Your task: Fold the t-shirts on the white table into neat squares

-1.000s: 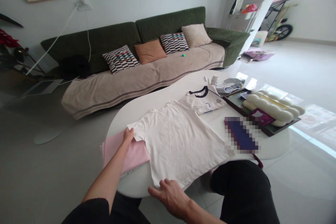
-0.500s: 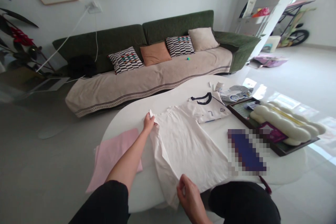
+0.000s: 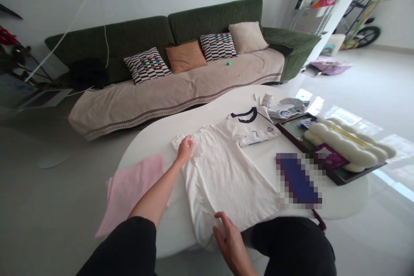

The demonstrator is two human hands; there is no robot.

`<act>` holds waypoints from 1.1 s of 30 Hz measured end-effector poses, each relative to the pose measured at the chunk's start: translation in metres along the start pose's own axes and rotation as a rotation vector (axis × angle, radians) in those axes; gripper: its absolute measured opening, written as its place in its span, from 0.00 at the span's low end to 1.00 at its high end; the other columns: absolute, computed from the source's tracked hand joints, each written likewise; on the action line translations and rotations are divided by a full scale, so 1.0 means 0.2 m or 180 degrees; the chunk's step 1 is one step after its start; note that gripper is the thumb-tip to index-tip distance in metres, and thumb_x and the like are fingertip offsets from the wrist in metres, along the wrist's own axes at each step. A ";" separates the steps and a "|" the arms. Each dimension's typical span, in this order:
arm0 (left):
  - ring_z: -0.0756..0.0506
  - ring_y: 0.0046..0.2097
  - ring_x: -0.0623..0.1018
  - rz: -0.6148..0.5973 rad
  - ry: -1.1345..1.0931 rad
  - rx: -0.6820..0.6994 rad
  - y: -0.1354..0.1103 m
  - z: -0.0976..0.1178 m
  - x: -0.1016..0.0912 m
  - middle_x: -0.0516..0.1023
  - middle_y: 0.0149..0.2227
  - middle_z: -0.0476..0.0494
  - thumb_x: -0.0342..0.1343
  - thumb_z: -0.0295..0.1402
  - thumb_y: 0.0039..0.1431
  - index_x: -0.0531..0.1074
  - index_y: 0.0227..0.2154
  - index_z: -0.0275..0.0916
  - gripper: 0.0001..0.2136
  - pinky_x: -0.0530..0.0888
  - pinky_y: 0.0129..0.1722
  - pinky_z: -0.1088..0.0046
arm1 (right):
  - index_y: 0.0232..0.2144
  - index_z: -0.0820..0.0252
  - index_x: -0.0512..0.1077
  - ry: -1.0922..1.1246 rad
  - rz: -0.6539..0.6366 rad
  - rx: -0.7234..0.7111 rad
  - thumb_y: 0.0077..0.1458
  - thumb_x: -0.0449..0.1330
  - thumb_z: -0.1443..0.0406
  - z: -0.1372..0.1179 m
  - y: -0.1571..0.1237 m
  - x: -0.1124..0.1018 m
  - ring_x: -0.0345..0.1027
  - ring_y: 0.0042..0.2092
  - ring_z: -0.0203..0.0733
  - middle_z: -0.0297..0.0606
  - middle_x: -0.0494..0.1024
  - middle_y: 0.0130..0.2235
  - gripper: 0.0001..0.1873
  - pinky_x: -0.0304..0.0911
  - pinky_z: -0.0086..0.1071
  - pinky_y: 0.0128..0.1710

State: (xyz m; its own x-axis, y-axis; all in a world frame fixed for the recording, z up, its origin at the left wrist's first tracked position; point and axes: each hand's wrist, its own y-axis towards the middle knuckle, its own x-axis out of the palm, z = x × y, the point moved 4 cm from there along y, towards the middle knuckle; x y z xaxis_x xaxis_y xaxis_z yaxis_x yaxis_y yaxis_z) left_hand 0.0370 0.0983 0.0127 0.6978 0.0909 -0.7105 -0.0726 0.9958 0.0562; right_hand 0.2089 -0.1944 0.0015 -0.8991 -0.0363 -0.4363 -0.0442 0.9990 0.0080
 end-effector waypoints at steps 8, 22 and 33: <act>0.37 0.63 0.44 -0.0650 0.1270 0.0641 -0.34 -0.13 -0.04 0.47 0.62 0.38 0.45 0.43 0.57 0.55 0.57 0.42 0.26 0.50 0.58 0.55 | 0.38 0.59 0.64 -0.0027 0.0079 0.0004 0.49 0.47 0.69 0.02 0.02 -0.03 0.68 0.34 0.39 0.38 0.71 0.35 0.12 0.63 0.29 0.35; 0.32 0.63 0.40 -0.0464 0.1625 0.0545 -0.37 -0.02 0.05 0.42 0.64 0.39 0.42 0.50 0.56 0.51 0.59 0.47 0.29 0.46 0.56 0.49 | 0.53 0.56 0.60 -0.1872 -0.0297 -0.0760 0.52 0.52 0.68 -0.20 0.09 0.02 0.52 0.57 0.51 0.46 0.58 0.58 0.24 0.54 0.45 0.51; 0.33 0.62 0.44 -0.0305 0.1680 0.0709 -0.33 -0.03 0.08 0.46 0.63 0.45 0.42 0.52 0.55 0.52 0.58 0.53 0.28 0.45 0.57 0.51 | 0.41 0.50 0.71 -0.0550 -0.0954 -0.0868 0.54 0.52 0.61 -0.04 0.11 -0.21 0.68 0.46 0.40 0.36 0.74 0.45 0.13 0.64 0.32 0.44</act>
State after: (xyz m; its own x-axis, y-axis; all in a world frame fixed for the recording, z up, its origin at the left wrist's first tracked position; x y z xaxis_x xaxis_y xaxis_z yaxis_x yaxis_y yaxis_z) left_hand 0.0495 0.0333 -0.0061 0.2398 0.0386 -0.9701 0.1649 0.9831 0.0799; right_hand 0.2418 -0.1707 0.0279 -0.7440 -0.2954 -0.5994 -0.4262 0.9006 0.0852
